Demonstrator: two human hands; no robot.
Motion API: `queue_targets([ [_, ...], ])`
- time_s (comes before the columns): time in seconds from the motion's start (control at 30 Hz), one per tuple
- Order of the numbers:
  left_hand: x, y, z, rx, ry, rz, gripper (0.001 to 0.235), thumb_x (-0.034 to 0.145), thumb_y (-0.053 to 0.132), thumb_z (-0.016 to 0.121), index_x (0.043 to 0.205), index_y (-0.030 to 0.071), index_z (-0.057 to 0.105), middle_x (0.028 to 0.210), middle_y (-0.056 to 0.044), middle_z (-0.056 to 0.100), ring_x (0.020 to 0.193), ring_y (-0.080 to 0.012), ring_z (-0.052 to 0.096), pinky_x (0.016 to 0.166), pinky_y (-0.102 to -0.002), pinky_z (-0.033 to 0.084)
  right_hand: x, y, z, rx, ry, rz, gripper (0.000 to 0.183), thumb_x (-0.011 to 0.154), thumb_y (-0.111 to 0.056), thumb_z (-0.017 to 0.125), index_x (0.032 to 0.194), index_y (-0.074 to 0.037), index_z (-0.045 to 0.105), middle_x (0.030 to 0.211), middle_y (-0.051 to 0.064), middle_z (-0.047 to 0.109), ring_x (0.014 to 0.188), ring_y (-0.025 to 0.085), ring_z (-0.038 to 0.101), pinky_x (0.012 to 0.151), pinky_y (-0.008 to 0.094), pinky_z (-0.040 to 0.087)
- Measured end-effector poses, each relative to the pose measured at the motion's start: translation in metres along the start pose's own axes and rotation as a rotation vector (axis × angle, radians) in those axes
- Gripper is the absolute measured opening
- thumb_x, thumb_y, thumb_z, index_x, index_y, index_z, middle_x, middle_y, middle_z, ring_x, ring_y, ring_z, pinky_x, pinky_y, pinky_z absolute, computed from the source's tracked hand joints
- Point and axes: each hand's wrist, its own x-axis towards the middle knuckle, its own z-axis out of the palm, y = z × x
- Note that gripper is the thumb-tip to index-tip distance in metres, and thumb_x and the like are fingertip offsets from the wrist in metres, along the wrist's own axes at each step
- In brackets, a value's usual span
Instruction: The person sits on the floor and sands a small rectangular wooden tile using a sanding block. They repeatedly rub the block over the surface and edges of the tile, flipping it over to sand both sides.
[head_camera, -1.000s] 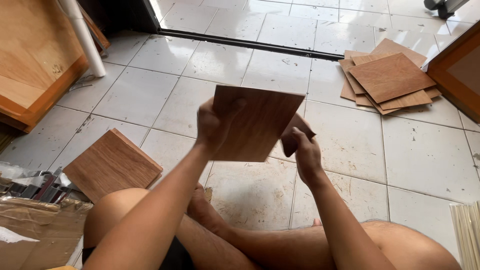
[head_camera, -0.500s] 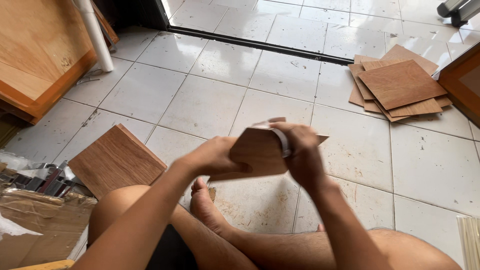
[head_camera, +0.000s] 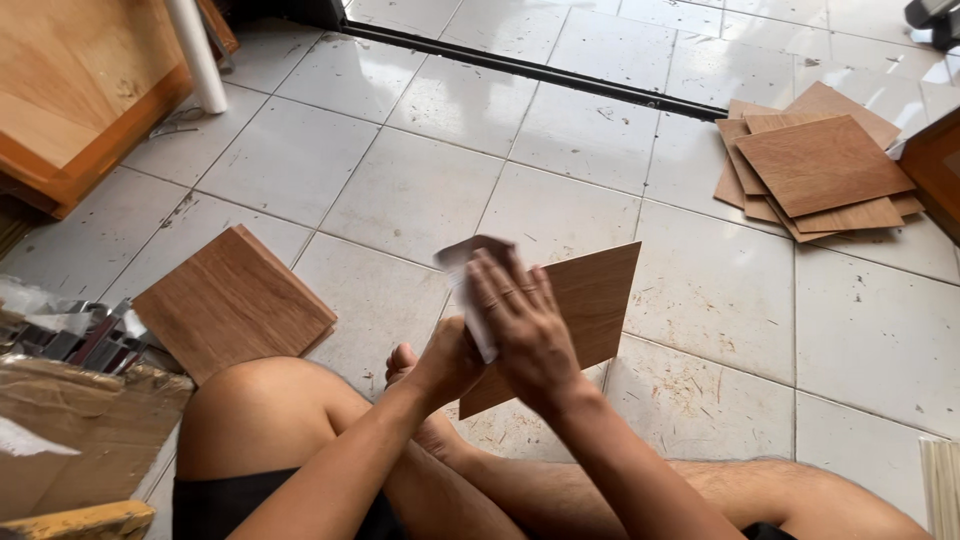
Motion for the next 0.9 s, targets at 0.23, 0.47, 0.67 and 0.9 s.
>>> queue_targets([
  [0.23, -0.024, 0.063, -0.030, -0.130, -0.084, -0.122, 0.032, 0.094, 0.028, 0.082, 0.109, 0.000, 0.086, 0.093, -0.024, 0.085, 0.096, -0.0418, 0.086, 0.082, -0.055, 0.067, -0.050, 0.129, 0.023, -0.248, -0.031, 0.432, 0.065, 0.115, -0.014, 0.037, 0.180, -0.013, 0.036, 0.180, 0.019, 0.044, 0.158, 0.046, 0.046, 0.124, 0.081, 0.029],
  [0.47, -0.006, 0.008, -0.003, -0.078, -0.101, -0.070, 0.018, 0.091, 0.020, 0.082, 0.098, 0.004, 0.088, 0.086, -0.023, 0.082, 0.090, -0.0421, 0.084, 0.072, -0.056, 0.062, -0.008, 0.025, -0.010, -0.049, 0.018, 0.043, 0.077, 0.099, -0.006, 0.043, 0.173, -0.030, 0.049, 0.178, -0.001, 0.049, 0.161, 0.024, 0.046, 0.130, 0.061, 0.017],
  [0.67, -0.021, 0.070, -0.026, -0.131, -0.102, -0.088, 0.029, 0.094, 0.024, 0.084, 0.107, -0.002, 0.086, 0.093, -0.027, 0.085, 0.095, -0.0462, 0.085, 0.081, -0.058, 0.065, -0.062, 0.144, 0.011, -0.256, -0.034, 0.478, 0.072, 0.111, -0.002, 0.039, 0.178, -0.029, 0.041, 0.181, 0.003, 0.045, 0.157, 0.034, 0.050, 0.122, 0.081, 0.026],
  [0.9, 0.003, 0.009, -0.005, -0.108, -0.110, -0.122, 0.023, 0.091, 0.020, 0.085, 0.108, 0.004, 0.088, 0.091, -0.024, 0.084, 0.095, -0.0423, 0.085, 0.079, -0.055, 0.066, -0.023, 0.028, 0.010, 0.053, -0.045, 0.081, 0.086, 0.091, -0.031, 0.058, 0.176, -0.027, 0.044, 0.180, 0.003, 0.045, 0.166, 0.039, 0.036, 0.128, 0.069, 0.026],
])
